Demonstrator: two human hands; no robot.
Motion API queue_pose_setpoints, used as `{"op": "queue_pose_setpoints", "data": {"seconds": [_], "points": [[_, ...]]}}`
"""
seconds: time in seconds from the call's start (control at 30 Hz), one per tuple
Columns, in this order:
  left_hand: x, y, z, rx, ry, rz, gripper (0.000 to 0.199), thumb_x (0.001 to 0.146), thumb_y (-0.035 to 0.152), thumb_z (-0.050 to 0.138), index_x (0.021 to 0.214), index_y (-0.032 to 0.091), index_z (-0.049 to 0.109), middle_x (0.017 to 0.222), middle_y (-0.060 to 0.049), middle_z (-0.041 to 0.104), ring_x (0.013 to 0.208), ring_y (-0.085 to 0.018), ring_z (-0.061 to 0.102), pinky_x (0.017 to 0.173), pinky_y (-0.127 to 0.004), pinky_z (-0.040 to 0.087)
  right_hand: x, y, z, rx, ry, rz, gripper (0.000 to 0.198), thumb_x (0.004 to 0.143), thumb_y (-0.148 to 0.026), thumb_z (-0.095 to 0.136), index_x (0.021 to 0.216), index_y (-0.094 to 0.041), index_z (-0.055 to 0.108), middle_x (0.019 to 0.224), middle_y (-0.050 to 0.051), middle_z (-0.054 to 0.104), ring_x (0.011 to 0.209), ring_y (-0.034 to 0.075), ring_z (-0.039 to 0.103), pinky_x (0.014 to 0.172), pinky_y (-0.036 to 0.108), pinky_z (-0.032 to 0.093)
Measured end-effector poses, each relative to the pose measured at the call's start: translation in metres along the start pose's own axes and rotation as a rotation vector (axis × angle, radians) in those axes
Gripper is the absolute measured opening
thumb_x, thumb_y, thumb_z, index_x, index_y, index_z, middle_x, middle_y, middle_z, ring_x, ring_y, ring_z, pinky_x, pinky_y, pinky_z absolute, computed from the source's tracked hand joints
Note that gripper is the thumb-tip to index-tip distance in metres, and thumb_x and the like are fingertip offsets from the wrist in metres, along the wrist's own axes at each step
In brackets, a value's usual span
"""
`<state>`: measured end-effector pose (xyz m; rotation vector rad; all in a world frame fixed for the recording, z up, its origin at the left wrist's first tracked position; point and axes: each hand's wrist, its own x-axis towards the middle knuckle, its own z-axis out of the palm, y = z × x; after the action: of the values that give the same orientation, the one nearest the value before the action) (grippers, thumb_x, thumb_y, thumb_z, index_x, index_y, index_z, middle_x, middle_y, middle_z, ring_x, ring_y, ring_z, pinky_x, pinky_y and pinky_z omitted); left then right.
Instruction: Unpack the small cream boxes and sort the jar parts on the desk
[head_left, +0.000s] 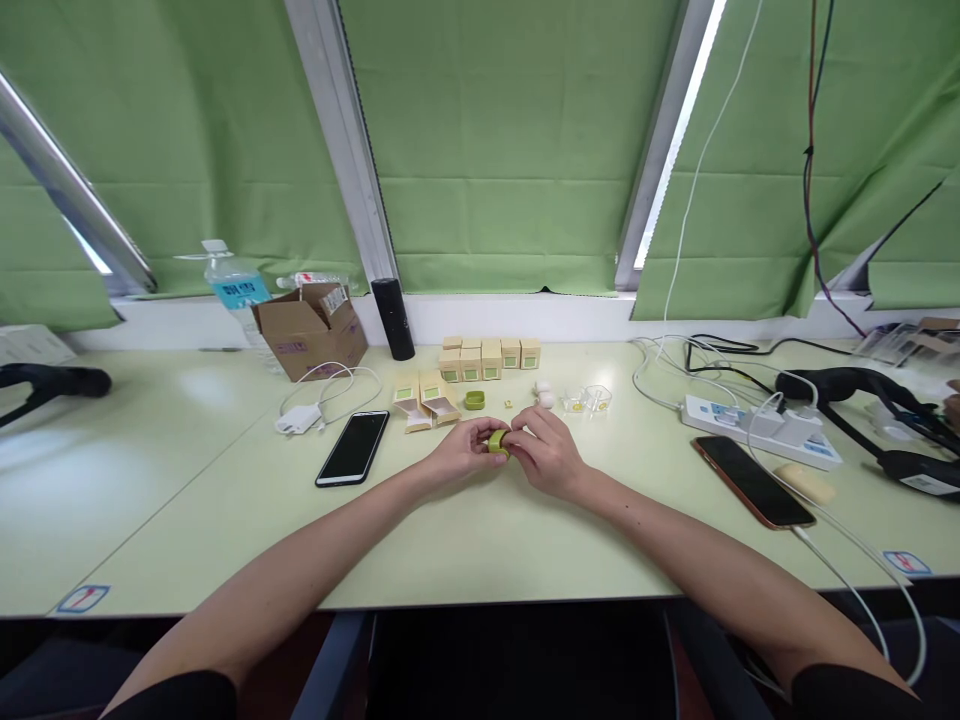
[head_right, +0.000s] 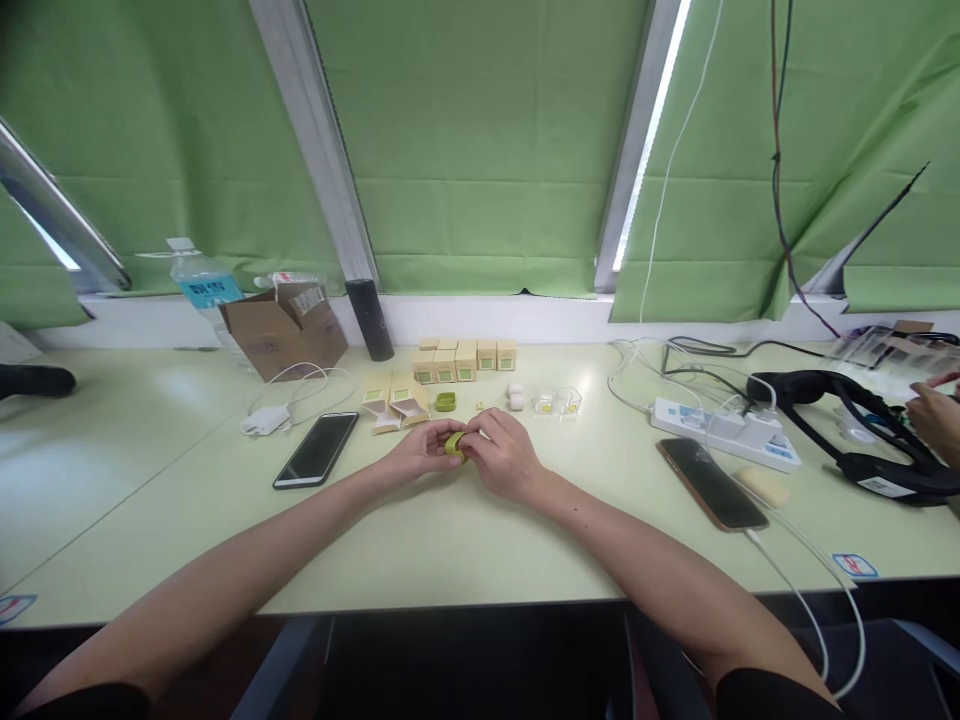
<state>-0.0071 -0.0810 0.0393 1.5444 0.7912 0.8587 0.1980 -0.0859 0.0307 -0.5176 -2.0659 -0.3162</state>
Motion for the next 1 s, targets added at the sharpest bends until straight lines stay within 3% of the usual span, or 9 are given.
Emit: {"op": "queue_pose_setpoints", "data": {"seconds": [0.1,0.23,0.3,0.43,0.53,0.63,0.8,1.0], "points": [[0.004,0.001,-0.013,0.021,0.087,0.005,0.05,0.06,0.029,0.092,0.102,0.018,0.065,0.102,-0.007,0.072,0.092,-0.021,0.067,0.083,-0.034,0.052,0.006,0.009,-0.013,0.052,0.055,0.068,0.012,0.098,-0.016,0.056,0.093,-0.021,0.066,0.09,0.008,0.063,0.085,0.022,0.057,0.07,0.037,0.046],[0.005,0.006,-0.028,0.103,0.188,0.122,0.051,0.062,0.025,0.086,0.105,0.019,0.061,0.11,-0.011,0.075,0.104,-0.026,0.069,0.091,-0.04,0.052,0.016,0.037,-0.027,0.049,0.08,0.245,0.011,0.096,-0.017,0.059,0.093,-0.023,0.066,0.089,0.007,0.07,0.091,0.025,0.06,0.081,0.042,0.049],[0.004,0.01,-0.03,0.224,0.239,0.199,0.049,0.066,0.022,0.082,0.111,0.021,0.063,0.117,-0.011,0.074,0.109,-0.026,0.069,0.097,-0.041,0.052,0.022,0.052,-0.026,-0.024,-0.052,0.36,0.01,0.094,-0.016,0.062,0.089,-0.023,0.068,0.091,0.006,0.073,0.094,0.026,0.061,0.084,0.041,0.047],[0.005,0.017,-0.032,0.481,0.362,0.25,0.025,0.074,0.024,0.075,0.098,0.023,0.07,0.114,-0.006,0.075,0.106,-0.025,0.069,0.099,-0.041,0.053,0.037,0.074,-0.008,-0.291,-0.586,0.484,0.014,0.092,-0.015,0.063,0.092,-0.023,0.074,0.1,0.006,0.078,0.106,0.025,0.061,0.094,0.038,0.038],[0.009,0.017,-0.034,0.643,0.44,0.253,0.013,0.076,0.028,0.078,0.083,0.024,0.069,0.106,-0.004,0.077,0.105,-0.026,0.07,0.097,-0.042,0.054,0.048,0.083,0.009,-0.364,-0.755,0.474,0.019,0.087,-0.009,0.063,0.085,-0.021,0.077,0.09,0.008,0.078,0.102,0.025,0.062,0.094,0.037,0.033],[0.018,0.017,-0.038,0.78,0.435,0.267,0.016,0.075,0.032,0.083,0.077,0.024,0.069,0.116,-0.004,0.077,0.111,-0.027,0.07,0.098,-0.042,0.054,0.054,0.09,0.021,-0.395,-0.826,0.482,0.019,0.083,-0.007,0.065,0.083,-0.02,0.079,0.086,0.01,0.078,0.1,0.026,0.063,0.093,0.037,0.03],[0.047,0.02,-0.04,1.059,0.314,0.302,0.018,0.076,0.036,0.086,0.075,0.023,0.075,0.134,-0.006,0.072,0.116,-0.029,0.07,0.099,-0.042,0.052,0.059,0.097,0.028,-0.416,-0.899,0.495,0.017,0.081,-0.013,0.069,0.089,-0.022,0.081,0.094,0.011,0.079,0.103,0.027,0.065,0.097,0.038,0.028],[0.085,0.02,-0.04,1.226,0.314,0.244,0.018,0.083,0.036,0.081,0.07,0.024,0.079,0.119,-0.003,0.079,0.109,-0.029,0.072,0.099,-0.044,0.046,0.062,0.096,0.031,-0.368,-0.904,0.477,0.019,0.084,-0.022,0.072,0.1,-0.027,0.082,0.104,0.008,0.08,0.11,0.026,0.063,0.103,0.037,0.027]]}}
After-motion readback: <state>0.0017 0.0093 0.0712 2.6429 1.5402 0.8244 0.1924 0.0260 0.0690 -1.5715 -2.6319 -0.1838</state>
